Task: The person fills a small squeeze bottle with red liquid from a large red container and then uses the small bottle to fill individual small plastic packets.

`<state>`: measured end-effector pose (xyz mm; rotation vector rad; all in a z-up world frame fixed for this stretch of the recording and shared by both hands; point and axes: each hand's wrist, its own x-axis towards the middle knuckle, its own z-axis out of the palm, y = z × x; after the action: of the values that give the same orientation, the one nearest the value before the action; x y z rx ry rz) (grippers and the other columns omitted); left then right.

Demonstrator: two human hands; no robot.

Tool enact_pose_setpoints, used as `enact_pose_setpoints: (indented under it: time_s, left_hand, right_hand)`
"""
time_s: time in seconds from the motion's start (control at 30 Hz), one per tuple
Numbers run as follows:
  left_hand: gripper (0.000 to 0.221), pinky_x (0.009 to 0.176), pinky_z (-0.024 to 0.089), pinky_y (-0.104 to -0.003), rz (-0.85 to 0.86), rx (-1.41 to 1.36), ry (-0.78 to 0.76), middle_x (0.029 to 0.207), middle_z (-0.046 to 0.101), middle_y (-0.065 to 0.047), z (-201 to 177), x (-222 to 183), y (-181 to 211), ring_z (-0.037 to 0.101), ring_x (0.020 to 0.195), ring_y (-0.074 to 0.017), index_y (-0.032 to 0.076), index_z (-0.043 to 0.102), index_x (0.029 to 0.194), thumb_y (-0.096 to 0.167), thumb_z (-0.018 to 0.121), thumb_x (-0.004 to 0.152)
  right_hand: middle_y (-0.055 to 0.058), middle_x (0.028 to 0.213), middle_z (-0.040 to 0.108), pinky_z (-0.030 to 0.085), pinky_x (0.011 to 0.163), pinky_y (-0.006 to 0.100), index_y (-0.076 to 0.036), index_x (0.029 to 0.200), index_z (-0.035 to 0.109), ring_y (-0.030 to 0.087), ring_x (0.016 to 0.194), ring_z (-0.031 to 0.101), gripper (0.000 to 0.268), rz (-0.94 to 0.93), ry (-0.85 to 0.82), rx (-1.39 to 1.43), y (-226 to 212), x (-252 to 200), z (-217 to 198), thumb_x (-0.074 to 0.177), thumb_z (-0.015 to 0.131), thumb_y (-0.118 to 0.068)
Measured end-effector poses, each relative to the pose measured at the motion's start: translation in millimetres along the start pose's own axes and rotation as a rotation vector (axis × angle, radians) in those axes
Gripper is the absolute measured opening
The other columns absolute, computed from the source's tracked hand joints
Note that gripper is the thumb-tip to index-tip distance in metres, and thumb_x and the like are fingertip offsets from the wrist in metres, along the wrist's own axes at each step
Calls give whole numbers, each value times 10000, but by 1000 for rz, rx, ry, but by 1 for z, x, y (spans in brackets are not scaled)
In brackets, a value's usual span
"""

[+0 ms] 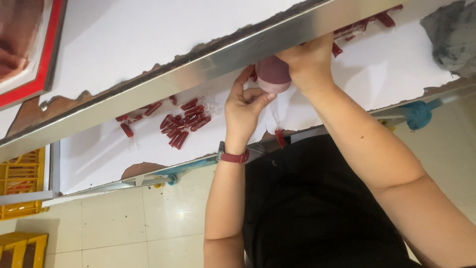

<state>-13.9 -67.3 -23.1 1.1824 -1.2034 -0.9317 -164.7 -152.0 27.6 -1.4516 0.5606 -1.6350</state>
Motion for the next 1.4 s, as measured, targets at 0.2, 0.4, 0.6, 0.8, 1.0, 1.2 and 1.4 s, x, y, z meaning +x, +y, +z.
enact_pose_setpoints:
  time_s: [0.2, 0.4, 0.6, 0.8, 1.0, 1.2, 1.4]
  left_hand:
    - [794, 919, 631, -298, 11, -103, -23, 1121, 763, -117, 7, 10, -11, 752, 1033, -185, -30, 357, 1530, -22, 782, 860]
    - [779, 915, 612, -323, -14, -4, -105, 1028, 718, -164, 17, 6, -10, 705, 1003, -197, -30, 427, 1543, -24, 812, 866]
    - [762, 877, 576, -280, -41, 214, -1, 973, 794, -130, 16, 13, -11, 750, 918, -141, -37, 442, 1502, -1, 825, 845]
    - [756, 899, 575, -281, -88, -91, -28, 1017, 781, -137, 21, 16, -17, 718, 907, -133, -62, 392, 1515, -61, 759, 854]
    - [629, 877, 589, -285, -138, 4, -44, 998, 791, -151, 21, 16, -16, 742, 925, -142, -69, 511, 1420, -41, 780, 852]
    - [526, 849, 595, -288, -152, -97, -87, 999, 788, -156, 18, 12, -22, 749, 914, -146, -52, 531, 1338, -36, 755, 862]
    - [476, 825, 595, -281, -142, 11, -87, 1004, 785, -145, 16, 9, -19, 739, 875, -137, -60, 545, 1297, -34, 758, 873]
  right_hand:
    - [44, 1132, 690, 570, 954, 325, -23, 1152, 635, 151, 1059, 668, 330, -17, 9, -44, 28, -2, -10, 949, 891, -69]
    - [55, 1129, 709, 580, 933, 323, -27, 1148, 658, 164, 1057, 692, 253, -53, 35, -255, 41, 4, -21, 989, 848, -76]
    - [56, 1138, 699, 569, 958, 329, -17, 1165, 655, 164, 1068, 672, 300, 49, -17, -101, 38, 1, -24, 947, 854, -71]
    - [47, 1117, 703, 575, 932, 326, -21, 1176, 642, 164, 1048, 675, 348, 138, -12, -38, 41, -1, -25, 911, 866, -52]
    - [56, 1090, 707, 578, 924, 329, -9, 1146, 644, 170, 1032, 678, 391, 84, 12, -85, 28, -1, -16, 877, 927, -20]
    - [65, 1035, 749, 596, 875, 305, 5, 1088, 713, 162, 967, 717, 269, 5, -66, -16, 5, 0, -8, 901, 906, -12]
    - [87, 1005, 769, 618, 835, 301, 11, 1057, 735, 172, 924, 750, 236, -20, -78, -62, -9, 0, 0, 900, 908, -24]
